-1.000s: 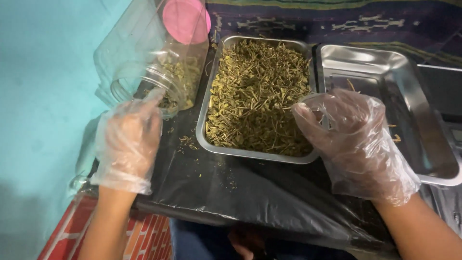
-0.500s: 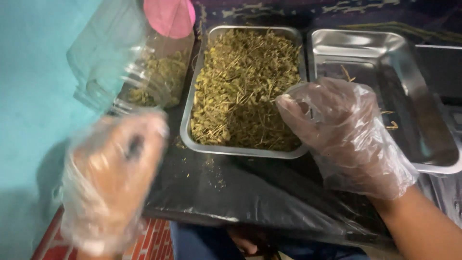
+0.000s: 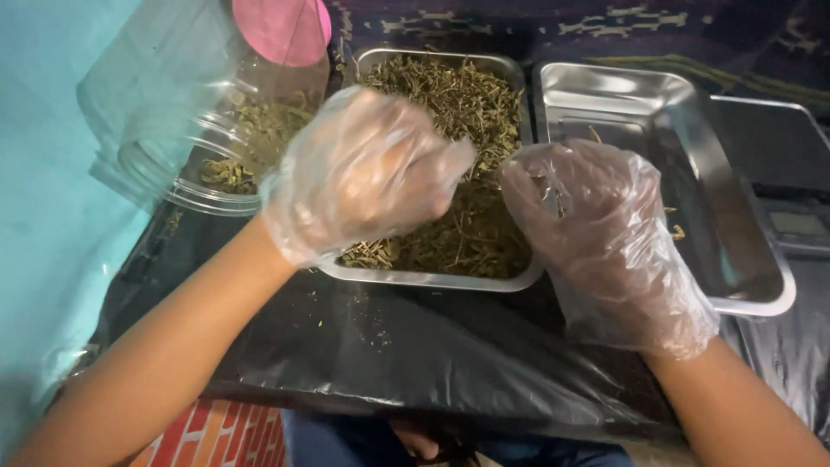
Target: Sorting dried tea leaves by manually removing stems and twigs and placing them into a separate metal tray.
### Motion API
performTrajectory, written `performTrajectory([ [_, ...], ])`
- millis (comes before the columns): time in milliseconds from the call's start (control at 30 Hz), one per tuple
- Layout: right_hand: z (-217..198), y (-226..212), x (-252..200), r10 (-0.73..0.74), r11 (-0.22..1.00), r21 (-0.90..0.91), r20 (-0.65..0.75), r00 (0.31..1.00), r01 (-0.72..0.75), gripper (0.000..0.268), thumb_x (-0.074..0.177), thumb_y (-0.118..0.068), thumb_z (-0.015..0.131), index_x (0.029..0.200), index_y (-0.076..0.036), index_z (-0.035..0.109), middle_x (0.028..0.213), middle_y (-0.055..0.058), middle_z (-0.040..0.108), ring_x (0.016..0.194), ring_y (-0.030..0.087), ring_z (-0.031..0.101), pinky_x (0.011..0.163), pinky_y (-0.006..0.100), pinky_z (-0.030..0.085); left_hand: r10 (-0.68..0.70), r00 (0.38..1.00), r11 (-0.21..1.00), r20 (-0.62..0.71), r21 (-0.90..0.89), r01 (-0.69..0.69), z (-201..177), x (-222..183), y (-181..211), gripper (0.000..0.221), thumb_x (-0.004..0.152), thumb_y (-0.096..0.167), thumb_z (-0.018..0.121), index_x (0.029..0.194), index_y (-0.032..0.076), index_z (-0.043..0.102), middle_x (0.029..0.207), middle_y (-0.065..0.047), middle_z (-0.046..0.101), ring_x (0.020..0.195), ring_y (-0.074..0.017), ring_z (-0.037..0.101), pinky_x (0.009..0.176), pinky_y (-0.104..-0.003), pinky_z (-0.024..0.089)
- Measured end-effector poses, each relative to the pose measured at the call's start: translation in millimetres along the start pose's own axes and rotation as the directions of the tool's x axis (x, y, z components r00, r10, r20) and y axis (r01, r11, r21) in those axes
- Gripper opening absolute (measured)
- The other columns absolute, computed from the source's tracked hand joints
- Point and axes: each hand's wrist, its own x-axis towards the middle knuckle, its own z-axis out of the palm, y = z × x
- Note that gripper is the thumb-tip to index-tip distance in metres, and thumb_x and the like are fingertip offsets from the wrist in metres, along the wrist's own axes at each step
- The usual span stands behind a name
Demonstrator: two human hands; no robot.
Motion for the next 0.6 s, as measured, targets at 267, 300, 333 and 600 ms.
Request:
performTrajectory([
  [267,14.3,14.2,-10.7,0.036,0.995,-0.099,0.029,0.999,-0.033,0.03,0.116,0.005,0.087,0.133,-0.002,0.063,0.114,0.007,0.081,0.076,0.019,0.068,0.067,0.034,0.054,0.169,0.928,-0.566,0.332,-0.738,0.367,25.7,-12.7,-25.4,0.039,0.128,0.061,0.061,0.158,0.036,0.065,0.103,0.016,0.069,0.094,-0.0054,0.066,0.093,-0.031,0.066],
  [300,15.0,11.9,-7.4,0.031,0.995,-0.098,0.037,0.999,-0.027,0.03,0.116,0.005,0.087,0.133,-0.002,0.063,0.114,0.007,0.081,0.076,0.019,0.068,0.067,0.034,0.054,0.175,0.925,-0.564,0.338,-0.735,0.375,29.0,-12.0,-24.1,0.039,0.128,0.061,0.061,0.158,0.036,0.065,0.103,0.016,0.069,0.094,-0.0054,0.066,0.093,-0.031,0.066],
  [333,16.0,9.1,-3.8,0.002,0.999,-0.053,0.031,1.0,0.0,0.024,0.114,0.008,0.088,0.127,0.0,0.07,0.117,0.012,0.084,0.087,0.023,0.076,0.076,0.035,0.061,0.022,0.909,-0.704,0.417,-0.639,0.31,32.6,-12.0,-22.8,0.032,0.119,0.039,0.064,0.149,0.03,0.065,0.101,0.013,0.066,0.091,-0.0085,0.064,0.084,-0.03,0.061],
  [600,20.6,-30.9,43.2,-0.124,0.992,0.013,0.235,0.964,0.125,0.015,0.107,0.001,0.089,0.117,-0.004,0.079,0.116,0.014,0.079,0.097,0.023,0.076,0.076,0.032,0.069,-0.084,0.847,-0.77,0.524,-0.574,0.279,54.7,-48.9,-24.3,0.03,0.11,0.018,0.064,0.14,0.022,0.064,0.1,0.008,0.063,0.088,-0.0132,0.062,0.074,-0.03,0.056],
])
